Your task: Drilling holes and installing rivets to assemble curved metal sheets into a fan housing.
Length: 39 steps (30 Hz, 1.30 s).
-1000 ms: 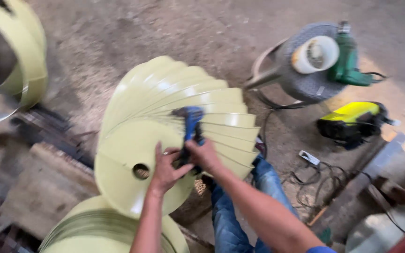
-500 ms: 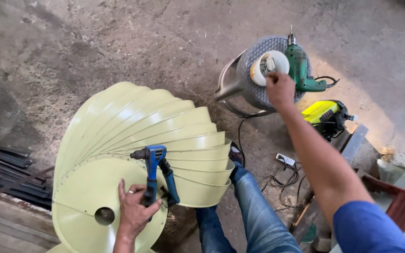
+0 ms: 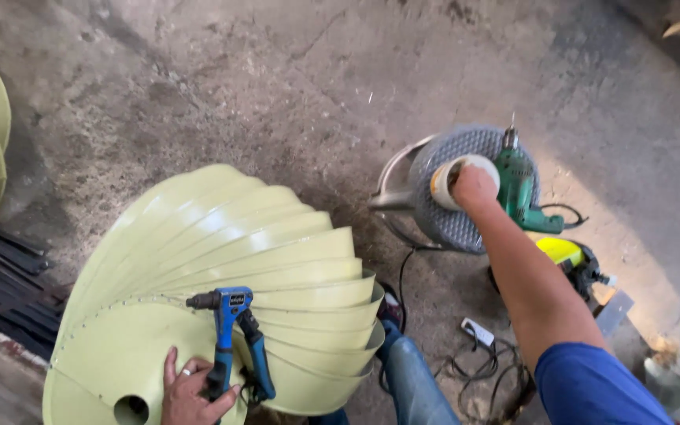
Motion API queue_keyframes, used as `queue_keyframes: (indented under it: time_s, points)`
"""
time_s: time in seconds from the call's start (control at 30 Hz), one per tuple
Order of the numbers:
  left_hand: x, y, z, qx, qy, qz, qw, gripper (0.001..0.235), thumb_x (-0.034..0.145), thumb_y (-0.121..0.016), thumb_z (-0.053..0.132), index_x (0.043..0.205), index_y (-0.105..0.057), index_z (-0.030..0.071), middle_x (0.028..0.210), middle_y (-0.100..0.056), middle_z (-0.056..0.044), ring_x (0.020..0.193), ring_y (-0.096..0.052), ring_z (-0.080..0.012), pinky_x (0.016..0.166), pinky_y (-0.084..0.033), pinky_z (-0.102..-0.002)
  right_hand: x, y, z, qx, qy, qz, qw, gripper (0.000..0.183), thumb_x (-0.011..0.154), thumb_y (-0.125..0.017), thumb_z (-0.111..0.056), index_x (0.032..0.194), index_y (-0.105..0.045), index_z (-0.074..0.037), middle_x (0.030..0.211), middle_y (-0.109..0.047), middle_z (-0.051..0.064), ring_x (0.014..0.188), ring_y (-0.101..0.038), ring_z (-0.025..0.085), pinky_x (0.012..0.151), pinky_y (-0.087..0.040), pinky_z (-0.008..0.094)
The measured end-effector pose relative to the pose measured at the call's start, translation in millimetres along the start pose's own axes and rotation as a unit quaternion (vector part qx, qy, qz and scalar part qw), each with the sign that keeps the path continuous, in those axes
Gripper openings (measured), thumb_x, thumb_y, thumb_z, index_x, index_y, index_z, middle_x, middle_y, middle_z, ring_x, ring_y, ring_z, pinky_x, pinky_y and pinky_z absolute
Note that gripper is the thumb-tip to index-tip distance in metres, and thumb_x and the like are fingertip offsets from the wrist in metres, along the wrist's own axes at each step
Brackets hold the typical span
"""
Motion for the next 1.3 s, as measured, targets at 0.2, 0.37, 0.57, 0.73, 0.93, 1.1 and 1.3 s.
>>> queue_keyframes:
  time_s: [0.2, 0.37, 0.57, 0.73, 0.93, 1.1, 1.3]
  points:
    - [8, -71, -89, 0.077, 0.037, -0.014, 0.996, 0.030, 0.053, -0.089, 0.047, 0.069, -0.080, 0.023, 0.056, -0.071, 0.009, 0.075, -0.069, -0.0078, 0.126, -0.011, -0.054, -17, 19, -9, 0.018, -0.013, -0.032, 0.999, 0.029, 0.085, -0.074, -0.027, 0.105, -0.077, -0.007, 0.106, -0.074, 0.022, 0.102, -0.070, 0.040, 0.090, -0.055, 0.051]
    - [12, -98, -122, 0.107, 0.011, 0.030, 0.994, 0.019, 0.059, -0.079, 0.041, 0.074, -0.080, 0.031, 0.056, -0.071, 0.018, 0.067, -0.068, -0.0037, 0.125, -0.014, -0.056, -9, -7, 6, 0.029, -0.033, -0.073, 0.996, 0.025, 0.086, -0.073, -0.028, 0.104, -0.081, -0.013, 0.107, -0.075, 0.019, 0.102, -0.072, 0.038, 0.091, -0.057, 0.048]
    - [9, -18, -22, 0.018, 0.017, 0.032, 0.999, 0.036, 0.047, -0.095, 0.047, 0.067, -0.082, 0.020, 0.057, -0.071, 0.005, 0.073, -0.070, -0.0083, 0.123, -0.012, -0.055, -14, -4, 4, -0.001, 0.012, -0.024, 1.000, 0.029, 0.090, -0.073, -0.032, 0.104, -0.080, -0.008, 0.103, -0.076, 0.021, 0.099, -0.072, 0.039, 0.090, -0.056, 0.047]
    - [7, -2, 4, -0.007, 0.041, -0.009, 0.999, 0.037, 0.068, -0.080, 0.050, 0.076, -0.080, 0.014, 0.062, -0.073, -0.001, 0.090, -0.068, -0.0138, 0.128, -0.007, -0.051, -44, 68, 10, 0.198, -0.017, 0.079, 0.977, 0.028, 0.085, -0.076, -0.033, 0.102, -0.080, -0.011, 0.100, -0.079, 0.011, 0.088, -0.076, 0.025, 0.086, -0.059, 0.038]
    - [8, 32, 53, -0.048, -0.021, 0.037, 0.998, 0.043, 0.081, -0.067, 0.051, 0.073, -0.071, 0.009, 0.073, -0.067, -0.009, 0.092, -0.064, -0.0265, 0.126, -0.012, -0.055, -126, 130, -89, 0.360, 0.030, 0.012, 0.932, 0.022, 0.095, -0.075, -0.018, 0.112, -0.075, -0.004, 0.104, -0.077, 0.012, 0.088, -0.073, 0.018, 0.084, -0.061, 0.032]
    - [1, 58, 75, -0.104, 0.010, 0.031, 0.994, 0.035, 0.078, -0.068, 0.048, 0.076, -0.075, 0.013, 0.073, -0.070, -0.006, 0.095, -0.065, -0.0227, 0.128, -0.009, -0.052, -236, 162, -285, 0.408, 0.151, -0.147, 0.888, 0.025, 0.093, -0.074, -0.017, 0.112, -0.073, -0.002, 0.105, -0.077, 0.011, 0.091, -0.074, 0.017, 0.086, -0.061, 0.031]
    - [-4, 61, 69, -0.182, -0.040, 0.074, 0.980, 0.033, 0.073, -0.076, 0.048, 0.080, -0.079, 0.016, 0.080, -0.072, -0.001, 0.099, -0.065, -0.0194, 0.127, -0.007, -0.052, -307, 183, -430, 0.258, 0.335, -0.178, 0.889, 0.024, 0.094, -0.071, -0.015, 0.113, -0.078, -0.003, 0.105, -0.074, 0.011, 0.089, -0.071, 0.021, 0.079, -0.059, 0.034]
Point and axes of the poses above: each hand's wrist, its own x-axis towards the middle knuckle, its own y-axis out of the back of the hand, z = x × y, the point moved 10 cm from there along x, towards the middle knuckle
